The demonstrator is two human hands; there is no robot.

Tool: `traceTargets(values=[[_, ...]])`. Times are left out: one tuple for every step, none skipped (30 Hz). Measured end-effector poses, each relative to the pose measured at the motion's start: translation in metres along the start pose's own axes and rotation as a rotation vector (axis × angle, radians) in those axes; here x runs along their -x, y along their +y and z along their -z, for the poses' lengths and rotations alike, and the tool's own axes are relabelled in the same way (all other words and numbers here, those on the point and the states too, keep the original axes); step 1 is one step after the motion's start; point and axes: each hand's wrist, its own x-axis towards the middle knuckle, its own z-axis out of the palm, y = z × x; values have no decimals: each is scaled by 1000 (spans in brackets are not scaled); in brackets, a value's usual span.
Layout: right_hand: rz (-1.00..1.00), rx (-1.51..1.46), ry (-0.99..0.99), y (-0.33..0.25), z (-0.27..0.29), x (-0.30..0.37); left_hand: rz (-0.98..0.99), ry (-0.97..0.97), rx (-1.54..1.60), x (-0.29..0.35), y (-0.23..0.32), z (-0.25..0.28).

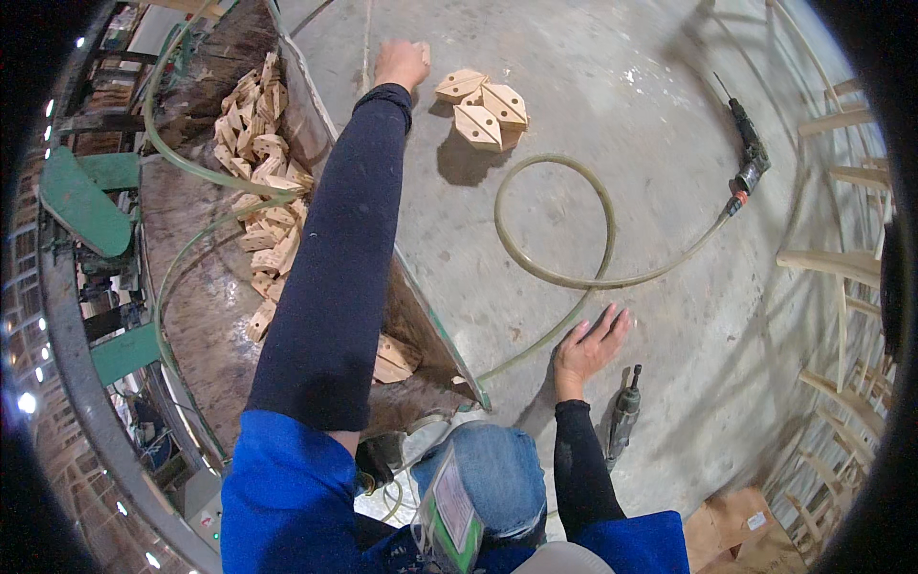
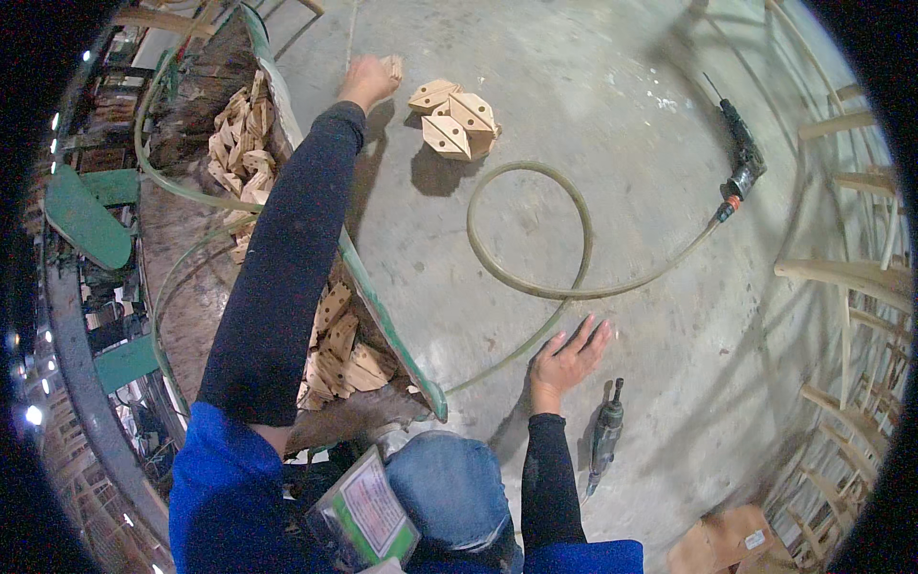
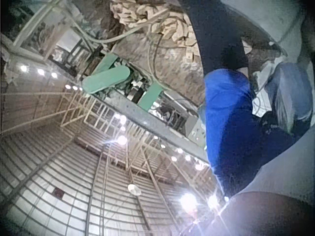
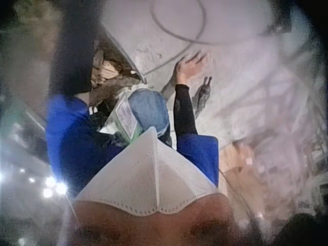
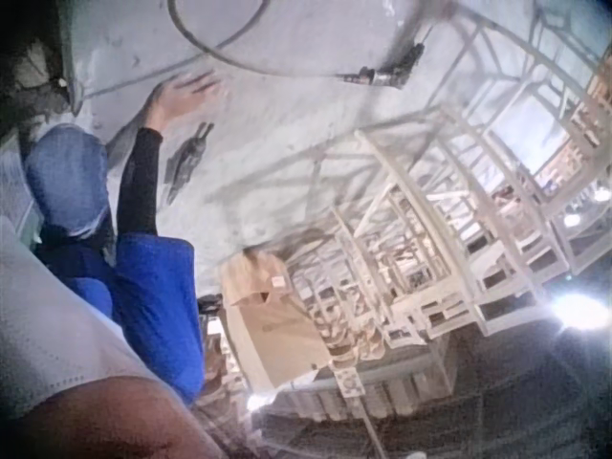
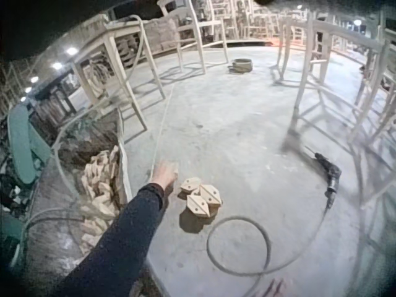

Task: The person sits on the floor and assembles small wooden pieces with holes into larger structures. They pick up pieces, fit them together, and place the assembled units on the floor. Later, they use a power drill to attach a wooden piece to a chair frame.

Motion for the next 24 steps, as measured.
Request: traceTargets(values=[[7,-15,-8,-1,-2,0,-91,49,-16,-10,-7,6],[12,-27,-15,-1,-3,1,-184,97,-32,-16,-12,9],[11,-17,-17,-2,-2,0,-205,84,-28,-18,-12,5],[9,-6,-19,-4,-1,0,-227,71,-22,-19,-9,-1],[8,5,-19,-5,-1,0,-249,58,-17,-21,-6,-6],[3,25,-28,-4,-1,0,-218,-34,-4,-22,1,-11],[0,46,-36,-3,-1,-1,-186,-126,8,-23,9,-17],[-1,65,-45,-1,0,-2,-153,-217,20,-24,15,-21],[5,40,-34,-3,0,-2,-169,-262,22,-29,10,-21],[13,13,-23,-4,0,-2,-183,-306,24,-36,2,-21],[25,-16,-14,-5,-1,-2,-191,-349,26,-42,-9,-18],[28,-13,-8,-7,-1,-1,-212,-356,-43,-49,-14,-15],[39,-20,-9,-8,-2,2,-220,-362,-119,-50,-21,-8],[55,-29,-16,-11,-3,5,-219,-372,-195,-47,-31,-4],[65,-7,21,-7,-6,5,-256,-345,-194,-44,-29,3],[62,-5,31,-3,-7,6,-334,-277,-135,-41,-17,22],[70,-23,29,-4,-7,10,-395,-214,-85,-34,-21,46],[69,-21,46,-2,-7,9,-483,-177,7,-22,-11,74],[79,9,73,0,-5,7,-560,-170,146,-3,-7,105],[84,36,104,0,-4,7,-627,-217,322,26,-13,143],[90,58,130,-2,-6,9,-675,-275,474,56,-25,179],[116,51,141,-3,-9,13,-710,-341,613,98,-45,218],[140,50,156,-1,-12,15,-704,-395,692,135,-69,246],[164,53,174,0,-14,16,-660,-428,685,170,-91,270]])
